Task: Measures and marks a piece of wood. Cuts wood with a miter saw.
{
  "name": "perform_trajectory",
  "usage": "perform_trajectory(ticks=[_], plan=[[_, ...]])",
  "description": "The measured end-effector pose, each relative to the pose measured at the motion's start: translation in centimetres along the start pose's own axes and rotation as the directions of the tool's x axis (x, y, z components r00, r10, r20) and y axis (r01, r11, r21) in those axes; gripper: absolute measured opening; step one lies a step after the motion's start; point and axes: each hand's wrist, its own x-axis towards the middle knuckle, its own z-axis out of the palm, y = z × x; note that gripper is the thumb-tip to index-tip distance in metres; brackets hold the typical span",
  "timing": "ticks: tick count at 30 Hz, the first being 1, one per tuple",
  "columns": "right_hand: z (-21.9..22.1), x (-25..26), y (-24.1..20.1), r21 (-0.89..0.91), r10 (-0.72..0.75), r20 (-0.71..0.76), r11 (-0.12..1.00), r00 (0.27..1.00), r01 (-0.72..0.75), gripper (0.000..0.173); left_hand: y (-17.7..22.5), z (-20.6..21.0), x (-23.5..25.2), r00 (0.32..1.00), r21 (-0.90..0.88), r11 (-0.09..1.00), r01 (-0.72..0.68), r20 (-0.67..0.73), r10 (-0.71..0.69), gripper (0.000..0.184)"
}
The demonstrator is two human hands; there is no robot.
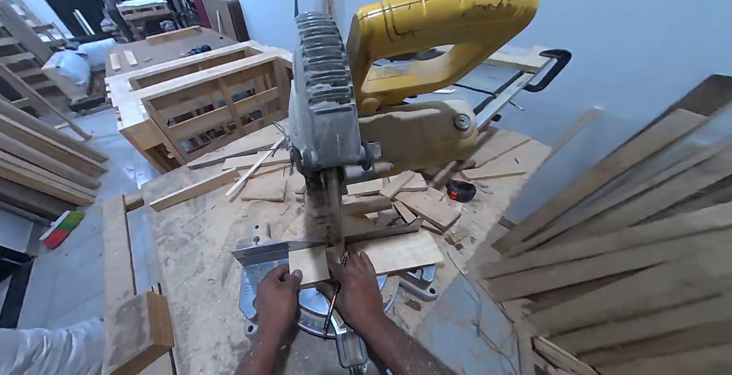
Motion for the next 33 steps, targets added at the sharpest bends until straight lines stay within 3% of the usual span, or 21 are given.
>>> perform_trajectory(ticks=[4,9,17,19,21,23,24,26,27,28,30,31,33], plan=[[0.3,-0.1,0.3,0.013,-0.007,-0.06,1.0,0.998,0.008,0.059,0.3,0.5,0.0,1.0,-0.046,0.999,0.009,-0.01,-0.01,0.02],[0.5,-0.1,0.3,0.001,-0.017,-0.094,1.0,0.995,0.018,0.056,0.7,1.1,0.4,1.0,-0.028,1.0,-0.002,0.006,0.002,0.033],[0.0,0.0,0.1,0.015,0.022,0.019,1.0,1.0,-0.022,0.062,1.3,0.9,0.3,0.998,0.035,0.999,-0.032,0.049,0.03,0.037],[-0.5,-0.2,0.4,0.115,0.029,0.05,0.993,0.998,-0.034,0.062,1.1,0.9,0.6,0.998,0.065,0.997,-0.037,0.045,0.034,0.036],[-2.1,-1.3,0.8,0.415,0.087,-0.1,0.909,0.991,-0.038,0.043,1.2,0.8,0.4,0.999,0.093,0.995,-0.032,0.043,0.028,0.036],[-7.2,-2.3,0.2,0.589,0.205,-0.415,0.803,0.887,0.089,0.033,1.8,0.4,0.4,0.999,0.127,0.992,-0.028,0.046,0.022,0.038],[-11.5,-2.6,-0.5,0.535,0.189,-0.587,0.82,0.787,0.202,0.034,2.1,0.3,0.4,0.999,0.144,0.989,-0.025,0.05,0.018,0.039],[-21.5,-2.4,-1.7,0.19,-0.058,-0.83,0.906,0.555,0.379,0.036,2.4,0.2,0.2,0.998,0.179,0.984,-0.008,0.058,-0.002,0.039],[-26.4,-1.1,-2.5,-0.011,-0.219,-0.857,0.913,0.467,0.408,0.04,2.5,0.2,0.0,0.998,0.194,0.981,-0.003,0.061,-0.009,0.039],[-30.7,1.0,-3.4,-0.161,-0.334,-0.821,0.913,0.462,0.375,0.053,2.5,0.2,-0.1,0.998,0.205,0.979,0.0,0.064,-0.014,0.04],[-36.3,5.8,-5.4,-0.3,-0.361,-0.622,0.929,0.695,0.215,0.074,2.7,0.1,-0.1,0.998,0.222,0.975,-0.004,0.065,-0.01,0.041],[-37.6,8.0,-6.0,-0.35,-0.341,-0.494,0.92,0.8,0.175,0.07,2.8,0.1,-0.1,0.998,0.228,0.974,-0.004,0.064,-0.011,0.041],[-38.8,10.2,-6.8,-0.437,-0.316,-0.321,0.886,0.893,0.156,0.055,3.1,0.0,-0.2,0.997,0.229,0.973,0.007,0.071,-0.024,0.04]])
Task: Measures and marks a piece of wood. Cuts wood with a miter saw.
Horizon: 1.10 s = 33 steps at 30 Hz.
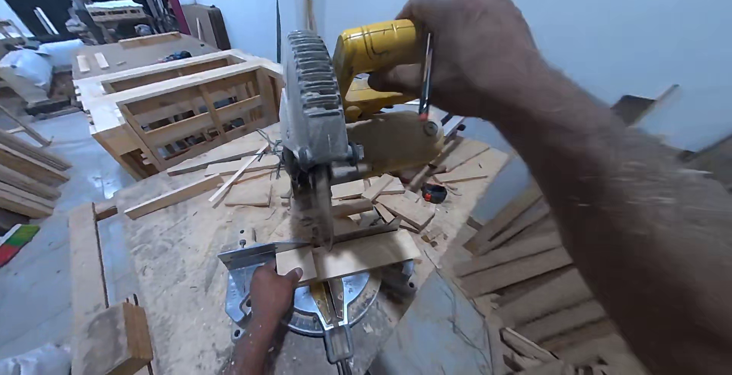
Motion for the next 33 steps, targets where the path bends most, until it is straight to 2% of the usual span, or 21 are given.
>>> perform_trajectory(ticks=[3,5,7,8,10,12,14,16,20,25,28,33], plan=[[-2.2,-1.8,-1.6,-0.051,-0.045,0.245,0.997,0.968,0.06,0.037,-0.1,0.1,-0.2,1.0,-0.024,0.999,-0.021,0.005,0.021,0.039],[-2.7,-4.7,-3.1,-0.065,-0.059,0.437,0.993,0.897,0.096,0.028,0.3,-0.1,-0.6,0.999,-0.037,0.999,-0.031,0.012,0.032,0.039],[-1.8,-8.2,-4.2,-0.061,-0.031,0.61,0.995,0.792,0.085,0.037,0.3,-0.2,-0.7,0.999,-0.048,0.998,-0.026,0.027,0.027,0.037],[-1.1,-10.0,-4.4,-0.047,-0.031,0.64,0.996,0.768,0.08,0.044,0.1,0.0,-0.6,0.999,-0.062,0.998,-0.027,0.027,0.029,0.036],[0.3,-13.2,-4.7,-0.029,-0.074,0.578,0.993,0.813,0.11,0.049,-0.4,0.3,-0.2,0.999,-0.077,0.996,-0.037,0.004,0.037,0.036],[1.7,-15.8,-4.8,-0.016,-0.157,0.401,0.984,0.903,0.178,0.041,-0.5,0.3,-0.3,0.999,-0.079,0.996,-0.038,0.003,0.038,0.04],[2.8,-17.7,-4.8,-0.032,-0.205,0.285,0.974,0.936,0.223,0.031,-0.7,0.4,-0.4,0.999,-0.08,0.996,-0.037,-0.004,0.037,0.04],[3.4,-18.8,-4.8,-0.056,-0.228,0.235,0.967,0.945,0.247,0.028,-0.9,0.7,-0.4,1.0,-0.091,0.996,-0.025,-0.001,0.025,0.04],[4.3,-20.1,-4.7,-0.076,-0.24,0.204,0.963,0.949,0.26,0.032,-0.9,1.2,-0.2,0.999,-0.099,0.995,-0.031,-0.011,0.03,0.04],[4.4,-20.5,-4.6,-0.091,-0.23,0.249,0.962,0.941,0.259,0.035,-0.7,1.4,0.0,1.0,-0.084,0.996,-0.006,0.018,0.008,0.05],[4.4,-21.3,-5.4,-0.079,-0.203,0.26,0.97,0.944,0.23,0.037,-0.9,1.6,0.3,1.0,-0.086,0.996,-0.012,0.009,0.013,0.048],[6.0,-23.6,-6.0,-0.098,-0.202,0.185,0.97,0.962,0.223,0.038,-1.0,1.7,0.4,0.999,-0.093,0.995,-0.036,0.008,0.037,0.046]])
